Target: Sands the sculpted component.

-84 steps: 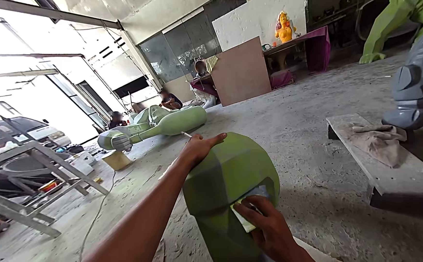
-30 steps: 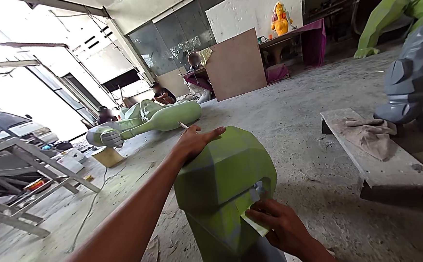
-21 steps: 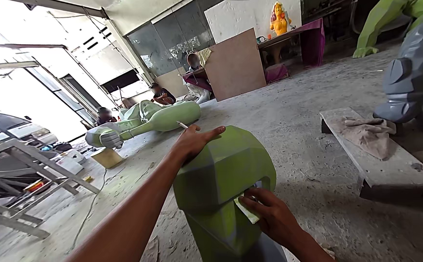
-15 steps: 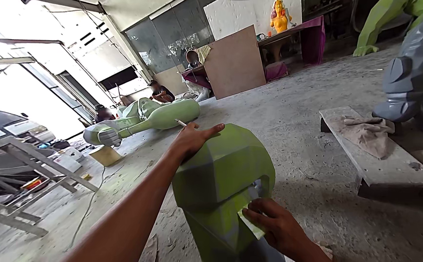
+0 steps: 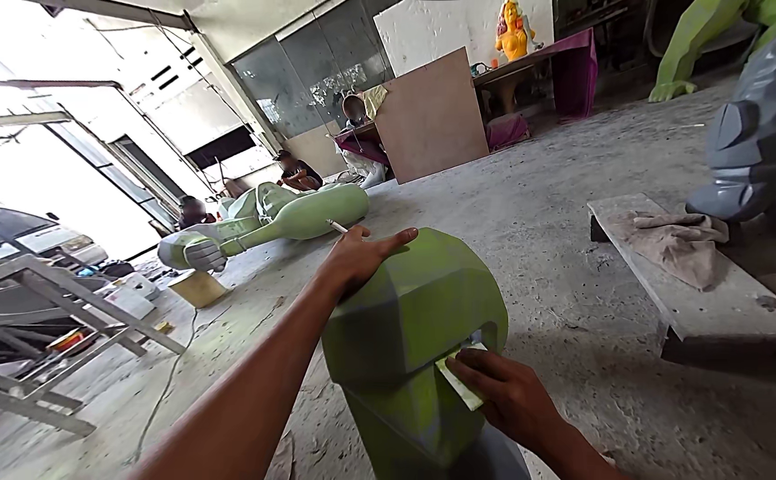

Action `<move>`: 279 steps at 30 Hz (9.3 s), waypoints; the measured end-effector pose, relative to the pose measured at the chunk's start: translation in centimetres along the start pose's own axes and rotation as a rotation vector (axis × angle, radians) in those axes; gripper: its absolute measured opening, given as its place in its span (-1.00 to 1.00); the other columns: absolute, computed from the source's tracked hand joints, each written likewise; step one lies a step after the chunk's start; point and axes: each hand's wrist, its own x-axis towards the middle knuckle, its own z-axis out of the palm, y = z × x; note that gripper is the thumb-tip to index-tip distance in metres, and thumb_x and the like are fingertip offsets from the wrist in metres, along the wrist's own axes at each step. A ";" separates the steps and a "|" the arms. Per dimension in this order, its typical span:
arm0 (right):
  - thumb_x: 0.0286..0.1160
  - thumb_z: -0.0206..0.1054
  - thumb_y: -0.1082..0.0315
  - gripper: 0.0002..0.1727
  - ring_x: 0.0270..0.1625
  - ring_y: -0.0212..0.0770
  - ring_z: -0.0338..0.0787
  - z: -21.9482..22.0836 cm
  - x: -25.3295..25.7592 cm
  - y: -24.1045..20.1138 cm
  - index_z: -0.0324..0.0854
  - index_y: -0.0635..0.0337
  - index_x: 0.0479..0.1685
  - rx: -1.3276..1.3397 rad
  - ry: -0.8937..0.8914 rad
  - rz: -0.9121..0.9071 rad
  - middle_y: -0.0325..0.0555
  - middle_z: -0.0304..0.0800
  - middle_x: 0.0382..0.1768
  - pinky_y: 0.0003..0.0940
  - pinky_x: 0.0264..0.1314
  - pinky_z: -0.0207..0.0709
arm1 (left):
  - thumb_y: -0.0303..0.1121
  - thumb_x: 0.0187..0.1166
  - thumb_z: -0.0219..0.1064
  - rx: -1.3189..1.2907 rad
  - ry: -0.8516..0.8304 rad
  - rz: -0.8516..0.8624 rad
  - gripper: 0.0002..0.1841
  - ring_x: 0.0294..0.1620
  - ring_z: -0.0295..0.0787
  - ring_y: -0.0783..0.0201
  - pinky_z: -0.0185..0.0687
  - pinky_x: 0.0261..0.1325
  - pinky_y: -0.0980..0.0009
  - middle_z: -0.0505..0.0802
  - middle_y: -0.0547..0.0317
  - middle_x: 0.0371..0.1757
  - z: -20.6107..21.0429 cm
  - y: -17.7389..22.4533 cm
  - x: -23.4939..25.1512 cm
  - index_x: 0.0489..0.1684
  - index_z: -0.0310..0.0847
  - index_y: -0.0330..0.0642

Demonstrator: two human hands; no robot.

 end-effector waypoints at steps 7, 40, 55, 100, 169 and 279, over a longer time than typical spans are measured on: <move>0.58 0.27 0.26 -0.56 0.26 -0.21 0.79 -1.2 -4.0 1.4 0.69 -0.29 0.42 -0.158 -0.067 -0.053 -0.22 0.82 0.16 -0.25 0.29 0.73 | 0.75 -0.04 0.30 -0.027 0.007 -0.010 0.26 0.44 0.61 -0.25 0.50 0.36 -0.36 0.68 -0.32 0.40 -0.1 -0.7 0.8 0.58 0.44 -0.14; 0.61 0.22 0.21 -0.52 0.46 -0.17 0.67 1.0 -3.4 -4.7 0.59 -0.34 0.51 0.003 -0.099 -0.086 -0.26 0.76 0.31 -0.21 0.54 0.59 | 0.81 -0.03 0.18 0.032 -0.007 0.004 0.23 0.38 0.63 -0.25 0.49 0.32 -0.39 0.71 -0.32 0.31 -0.4 -0.5 2.2 0.37 0.59 -0.22; 0.65 0.22 0.32 -0.56 0.45 -0.19 0.73 1.7 -3.6 -1.7 0.66 -0.19 0.47 -0.133 -0.018 -0.105 -0.21 0.82 0.28 -0.26 0.50 0.64 | 0.74 0.04 0.25 0.020 -0.005 0.014 0.20 0.49 0.55 -0.28 0.42 0.40 -0.40 0.64 -0.33 0.45 -0.6 -2.0 1.9 0.55 0.50 -0.12; 0.70 0.20 0.42 -0.69 0.18 -0.25 0.85 -0.6 -1.8 0.6 0.79 0.12 0.24 0.528 0.161 0.307 -0.16 0.88 0.12 -0.20 0.29 0.78 | 0.66 0.16 0.29 -0.031 -0.031 0.157 0.07 0.28 0.70 -0.14 0.52 0.32 -0.31 0.78 -0.17 0.23 -0.8 -4.3 1.4 0.55 0.49 0.00; 0.62 0.29 0.38 -0.65 0.39 -0.23 0.77 8.1 -4.4 2.0 0.79 -0.11 0.31 0.433 0.194 0.161 -0.20 0.84 0.29 -0.17 0.49 0.68 | 0.42 0.53 0.21 -0.109 -0.050 0.242 -0.31 0.04 0.80 0.06 0.68 0.05 -0.12 0.82 0.03 0.15 -1.5 -9.1 2.0 0.50 0.54 0.22; 0.61 0.24 0.49 -0.66 0.18 -0.28 0.84 8.1 -5.2 4.3 0.81 0.10 0.22 0.667 0.153 0.293 -0.15 0.90 0.07 -0.20 0.34 0.74 | 0.32 0.65 0.14 -0.172 -0.017 0.203 -0.48 -0.03 0.84 0.24 0.76 0.01 0.05 0.88 0.18 0.03 -1.8 -13.4 2.2 0.34 0.66 0.26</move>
